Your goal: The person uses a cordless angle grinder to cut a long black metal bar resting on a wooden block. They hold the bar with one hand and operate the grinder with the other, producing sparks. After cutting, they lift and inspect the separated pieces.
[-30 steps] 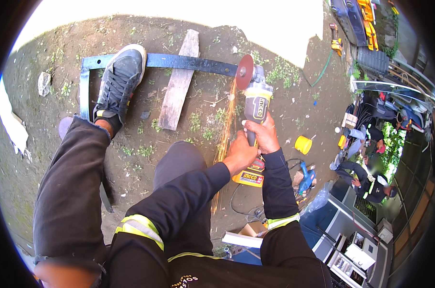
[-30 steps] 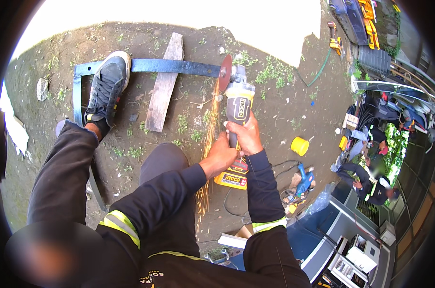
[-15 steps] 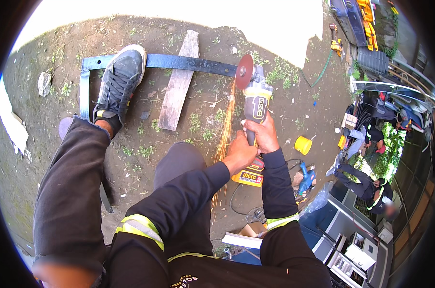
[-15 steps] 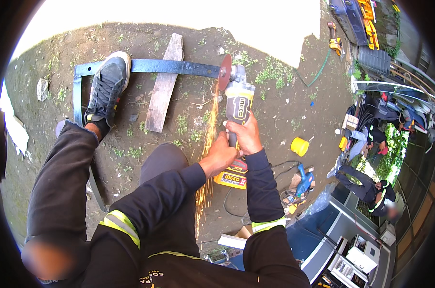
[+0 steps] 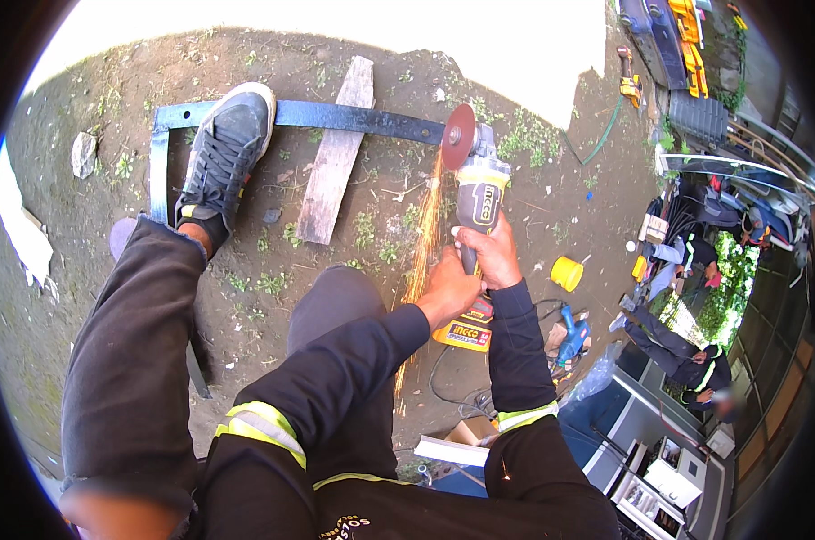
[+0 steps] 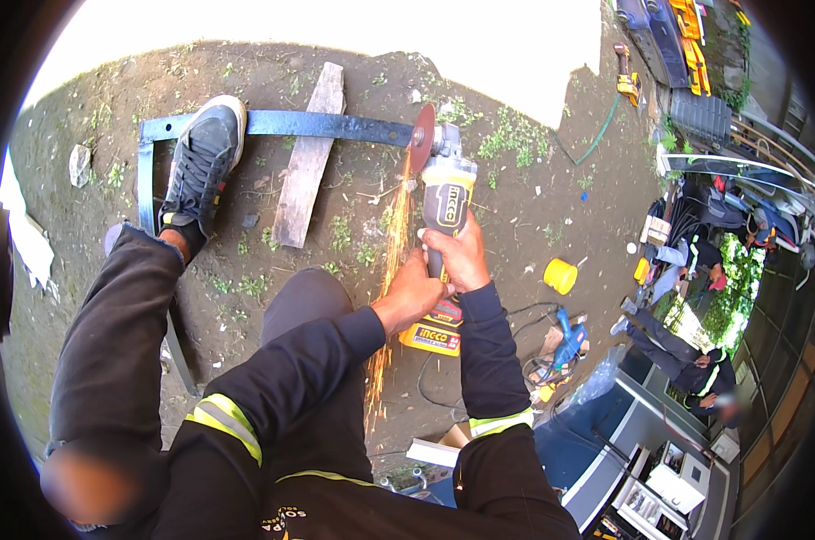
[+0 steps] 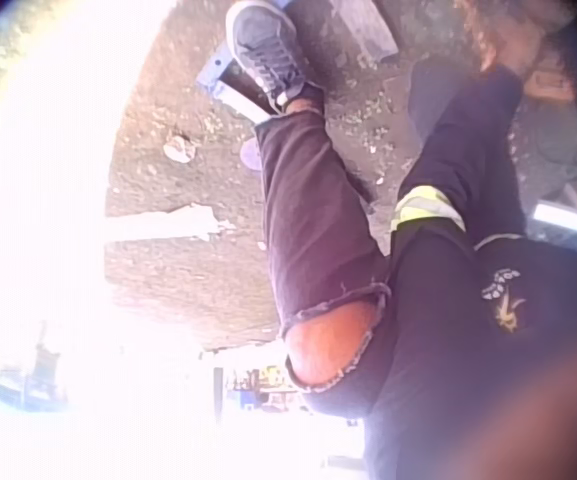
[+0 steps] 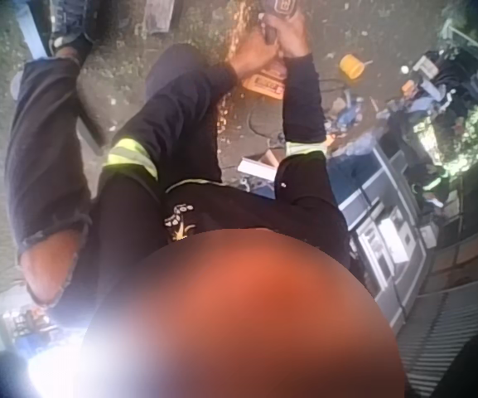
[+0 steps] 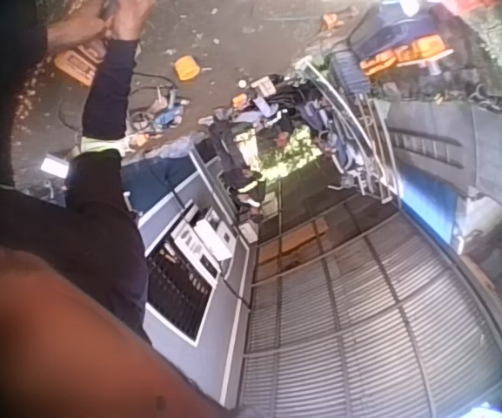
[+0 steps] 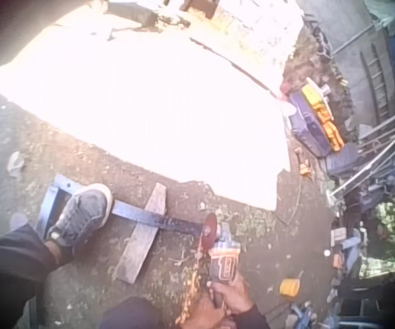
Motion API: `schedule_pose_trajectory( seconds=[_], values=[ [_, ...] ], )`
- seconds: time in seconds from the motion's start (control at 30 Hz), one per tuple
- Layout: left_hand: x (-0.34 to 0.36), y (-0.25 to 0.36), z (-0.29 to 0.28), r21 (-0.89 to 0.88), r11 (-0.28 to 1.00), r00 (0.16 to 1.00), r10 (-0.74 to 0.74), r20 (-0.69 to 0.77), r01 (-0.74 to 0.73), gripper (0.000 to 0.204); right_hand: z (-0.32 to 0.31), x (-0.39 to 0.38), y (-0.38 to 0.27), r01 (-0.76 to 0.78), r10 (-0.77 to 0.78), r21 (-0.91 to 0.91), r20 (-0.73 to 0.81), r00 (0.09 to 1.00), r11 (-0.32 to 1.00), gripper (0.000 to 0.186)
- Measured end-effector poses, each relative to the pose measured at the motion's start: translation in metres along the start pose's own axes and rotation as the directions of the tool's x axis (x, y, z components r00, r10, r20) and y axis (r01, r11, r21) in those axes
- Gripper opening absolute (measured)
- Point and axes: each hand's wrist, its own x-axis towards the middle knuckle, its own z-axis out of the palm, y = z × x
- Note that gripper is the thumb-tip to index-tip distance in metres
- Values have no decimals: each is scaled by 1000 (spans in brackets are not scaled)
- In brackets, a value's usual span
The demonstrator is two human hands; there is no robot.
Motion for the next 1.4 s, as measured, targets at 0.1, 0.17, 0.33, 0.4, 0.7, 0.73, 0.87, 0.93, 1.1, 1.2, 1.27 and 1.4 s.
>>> schedule_pose_trajectory(
  seconds=[0.1,0.17,0.33,0.4,0.7,0.73,0.87,0.93,1.1,1.2,1.27,1.4],
  values=[
    [-3,1,-1,-6,1000,1000,-22,0,22,64,2,-1,0,17,-17,-17,-14,1000,1000,41],
    [-6,0,-1,-33,999,1000,-26,-3,26,63,3,-4,0,6,-6,-3,-21,1000,1000,41],
    [-7,-3,1,8,1000,1000,-17,-4,17,64,5,-9,-1,-7,8,10,-20,1000,1000,39],
    [-7,-5,3,6,1000,1000,-19,-9,19,64,5,-11,-2,-15,15,14,-14,1000,1000,39],
    [-8,-11,4,3,999,999,-35,6,35,63,6,-15,1,-8,8,-7,-36,999,1000,40],
    [-8,-11,3,5,999,999,-35,12,35,63,5,-16,2,-12,12,-3,-33,999,1000,41],
    [-10,-9,3,6,1000,1000,-23,-2,23,64,5,-15,5,-19,19,23,-31,999,1000,42],
    [-10,-8,1,14,1000,1000,-17,18,17,66,4,-14,6,-11,11,20,-35,999,1000,42],
    [-7,-9,2,9,999,999,-32,-3,32,66,4,-12,5,-29,29,0,-28,999,1000,42],
    [-6,-9,2,3,1000,1000,-26,-2,26,65,3,-12,4,-30,30,34,-10,999,999,40],
    [-7,-7,2,-3,999,999,-41,1,41,65,4,-12,4,-28,29,69,-16,999,997,40],
    [-10,-3,1,28,998,998,-64,7,64,65,5,-13,5,-6,7,24,-33,999,1000,41]
  ],
)
